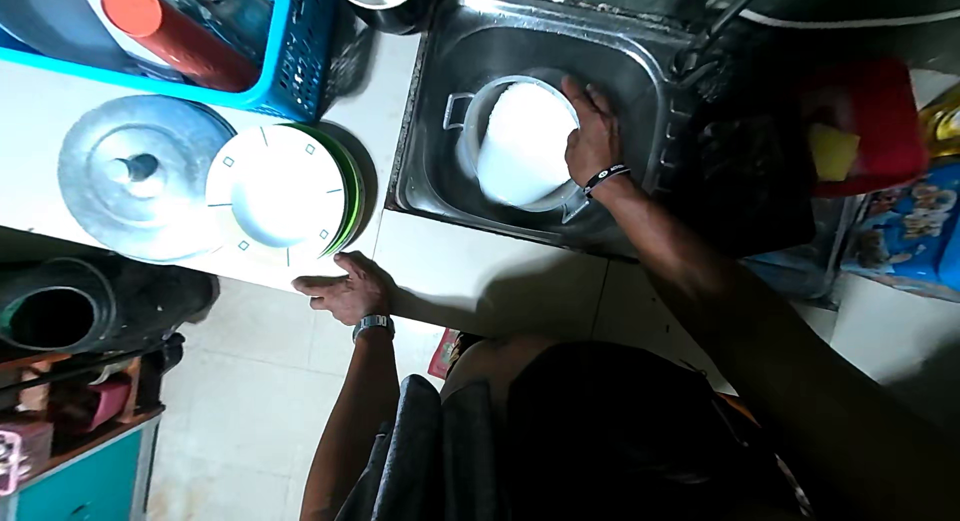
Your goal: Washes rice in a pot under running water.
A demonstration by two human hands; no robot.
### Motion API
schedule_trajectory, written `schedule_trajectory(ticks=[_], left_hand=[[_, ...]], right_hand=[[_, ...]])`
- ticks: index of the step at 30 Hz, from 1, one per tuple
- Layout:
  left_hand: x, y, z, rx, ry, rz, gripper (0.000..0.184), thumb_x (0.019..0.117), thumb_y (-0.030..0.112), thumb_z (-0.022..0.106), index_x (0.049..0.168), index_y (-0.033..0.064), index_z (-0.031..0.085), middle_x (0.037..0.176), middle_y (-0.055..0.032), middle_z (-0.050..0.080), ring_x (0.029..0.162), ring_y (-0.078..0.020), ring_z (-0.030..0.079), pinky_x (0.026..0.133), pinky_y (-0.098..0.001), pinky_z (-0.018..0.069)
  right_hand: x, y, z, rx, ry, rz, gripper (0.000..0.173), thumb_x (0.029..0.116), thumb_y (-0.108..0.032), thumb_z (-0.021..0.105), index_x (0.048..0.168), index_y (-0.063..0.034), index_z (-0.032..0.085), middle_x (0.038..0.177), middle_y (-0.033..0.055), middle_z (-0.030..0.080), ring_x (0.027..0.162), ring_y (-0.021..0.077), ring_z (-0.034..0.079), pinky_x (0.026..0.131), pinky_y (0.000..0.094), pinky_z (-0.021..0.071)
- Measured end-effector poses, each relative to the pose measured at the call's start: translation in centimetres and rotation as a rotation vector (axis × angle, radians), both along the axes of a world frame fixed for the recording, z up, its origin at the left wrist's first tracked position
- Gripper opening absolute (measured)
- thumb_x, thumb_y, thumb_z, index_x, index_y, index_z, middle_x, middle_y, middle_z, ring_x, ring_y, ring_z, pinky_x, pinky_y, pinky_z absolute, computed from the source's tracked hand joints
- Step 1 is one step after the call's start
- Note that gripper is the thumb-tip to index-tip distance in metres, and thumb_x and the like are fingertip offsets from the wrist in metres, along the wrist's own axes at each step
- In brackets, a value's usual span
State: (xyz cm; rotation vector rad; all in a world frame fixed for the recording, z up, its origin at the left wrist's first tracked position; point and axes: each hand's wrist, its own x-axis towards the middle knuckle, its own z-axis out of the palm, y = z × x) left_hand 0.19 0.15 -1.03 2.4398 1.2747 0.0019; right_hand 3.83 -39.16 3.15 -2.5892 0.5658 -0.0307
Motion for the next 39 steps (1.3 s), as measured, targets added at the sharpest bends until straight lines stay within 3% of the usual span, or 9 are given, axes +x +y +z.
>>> schedule_trajectory(ticks=[4,8,24,33,39], left_hand=[[0.1,-0.1,0.1,0.013,-0.005,0.011,0.088,0.1002,0.068,0.039,0.165,0.0162,0.009,0.153,-0.0301,0.041,0.12,-0.0423,0.063,0.092,-0.0538,0.0567],[0.0,-0.3,0.5,-0.015,-0.007,0.002,0.089,0.1007,0.068,0.039,0.166,0.0156,0.007,0.155,-0.0311,0.038,0.125,-0.0454,0.059,0.095,-0.0568,0.0545],[0.0,0.2,-0.3,0.011,-0.01,0.002,0.09,0.0998,0.069,0.038,0.166,0.017,0.007,0.153,-0.0297,0.041,0.122,-0.043,0.062,0.092,-0.0557,0.0558],[0.0,0.3,-0.8,0.042,-0.024,0.009,0.09,0.0986,0.071,0.039,0.166,0.0183,0.009,0.152,-0.0272,0.043,0.12,-0.0405,0.064,0.09,-0.0537,0.0572],[0.1,0.1,0.0,0.0,0.006,-0.002,0.09,0.1005,0.069,0.036,0.166,0.0163,0.003,0.156,-0.0305,0.037,0.124,-0.0445,0.06,0.094,-0.0565,0.0546]], right_hand=[[0.0,0.0,0.0,0.005,-0.008,-0.002,0.073,0.0924,0.007,0.048,0.158,-0.0246,0.042,0.161,0.0177,0.041,0.148,0.0344,0.04,0.119,0.0479,0.0379],[-0.1,0.0,0.0,0.011,0.0,0.011,0.073,0.0931,0.007,0.047,0.16,-0.0226,0.04,0.163,0.0152,0.039,0.151,0.0334,0.037,0.121,0.0483,0.0355],[0.1,2.1,1.1,-0.046,0.068,0.04,0.077,0.0923,0.006,0.05,0.16,-0.0288,0.039,0.165,0.0212,0.031,0.148,0.0386,0.038,0.117,0.0498,0.0406],[0.1,1.9,0.8,-0.053,0.06,0.037,0.079,0.0909,0.007,0.051,0.16,-0.0283,0.038,0.164,0.022,0.032,0.148,0.0389,0.039,0.117,0.0503,0.0404],[-0.1,1.6,0.9,-0.026,0.054,0.027,0.078,0.0917,0.008,0.05,0.16,-0.0271,0.038,0.164,0.0205,0.033,0.148,0.0393,0.039,0.116,0.0512,0.0406]])
